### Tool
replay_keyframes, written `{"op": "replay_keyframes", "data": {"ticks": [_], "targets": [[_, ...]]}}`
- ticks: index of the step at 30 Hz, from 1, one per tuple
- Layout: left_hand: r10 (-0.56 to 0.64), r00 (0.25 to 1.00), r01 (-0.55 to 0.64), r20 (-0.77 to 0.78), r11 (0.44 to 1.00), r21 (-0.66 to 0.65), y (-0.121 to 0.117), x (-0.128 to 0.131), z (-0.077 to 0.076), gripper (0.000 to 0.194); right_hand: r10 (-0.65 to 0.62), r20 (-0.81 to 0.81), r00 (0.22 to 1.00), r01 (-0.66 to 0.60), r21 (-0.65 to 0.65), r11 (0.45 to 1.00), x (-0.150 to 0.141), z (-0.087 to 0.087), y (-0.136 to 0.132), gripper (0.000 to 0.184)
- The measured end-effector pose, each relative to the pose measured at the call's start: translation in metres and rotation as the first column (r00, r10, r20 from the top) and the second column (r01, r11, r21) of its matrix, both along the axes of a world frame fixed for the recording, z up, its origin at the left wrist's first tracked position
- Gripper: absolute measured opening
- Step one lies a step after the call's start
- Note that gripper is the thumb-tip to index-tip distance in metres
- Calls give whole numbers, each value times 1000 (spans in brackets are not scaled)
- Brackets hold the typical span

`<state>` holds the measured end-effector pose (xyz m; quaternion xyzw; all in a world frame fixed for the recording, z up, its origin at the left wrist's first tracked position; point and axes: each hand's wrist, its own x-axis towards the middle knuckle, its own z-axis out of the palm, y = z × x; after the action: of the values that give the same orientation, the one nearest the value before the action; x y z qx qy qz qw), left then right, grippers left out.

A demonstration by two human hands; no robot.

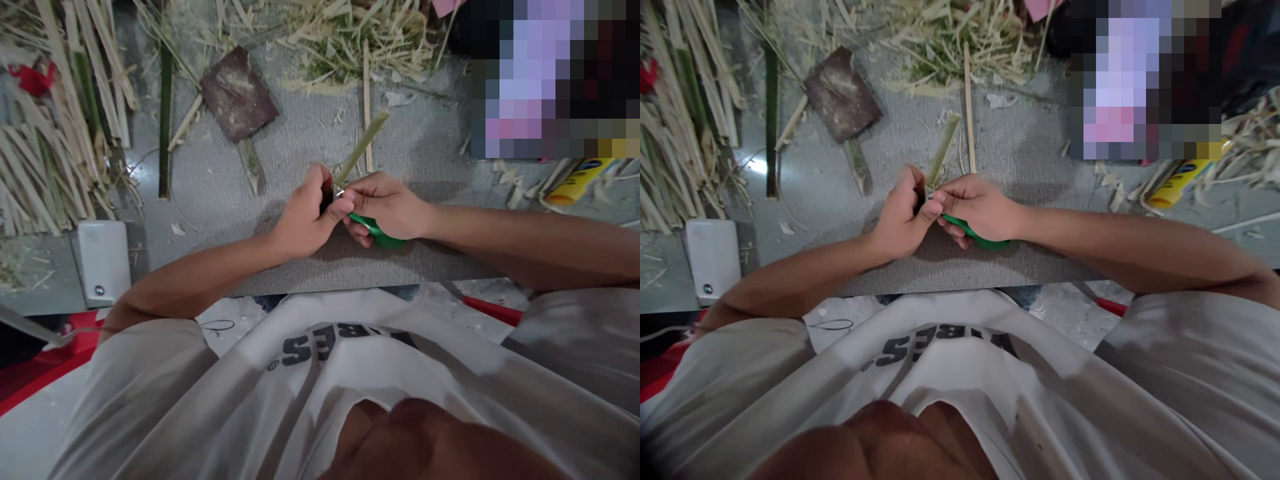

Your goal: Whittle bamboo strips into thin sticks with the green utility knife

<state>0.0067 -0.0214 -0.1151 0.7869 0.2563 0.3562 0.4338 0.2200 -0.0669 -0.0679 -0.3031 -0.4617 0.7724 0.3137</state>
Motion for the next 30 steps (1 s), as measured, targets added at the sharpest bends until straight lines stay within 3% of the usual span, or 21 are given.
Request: {"op": "replay_keyframes", "data": {"ticks": [6, 13, 18, 25, 30], "targets": [[-18, 1000, 17, 22, 998, 61, 0, 0, 6, 54, 154, 14, 988, -150, -151, 977, 8, 7, 10, 61], [9, 1000, -9, 2, 1000, 7, 0, -1, 6, 59, 176, 22, 984, -169, -202, 965, 10, 10, 14, 58], [37, 999, -37, -11, 999, 2, 1, -2, -3, 62, 98, 21, 995, -94, -149, 984, 5, 7, 10, 64], [45, 996, -52, 71, 994, 100, 3, 0, -10, 67, -76, 57, 995, 79, -38, 996, -3, 3, -2, 65], [19, 1000, -19, -17, 1000, 16, -1, -1, 1, 61, 104, 43, 994, -97, -149, 984, 3, 8, 6, 62]]}}
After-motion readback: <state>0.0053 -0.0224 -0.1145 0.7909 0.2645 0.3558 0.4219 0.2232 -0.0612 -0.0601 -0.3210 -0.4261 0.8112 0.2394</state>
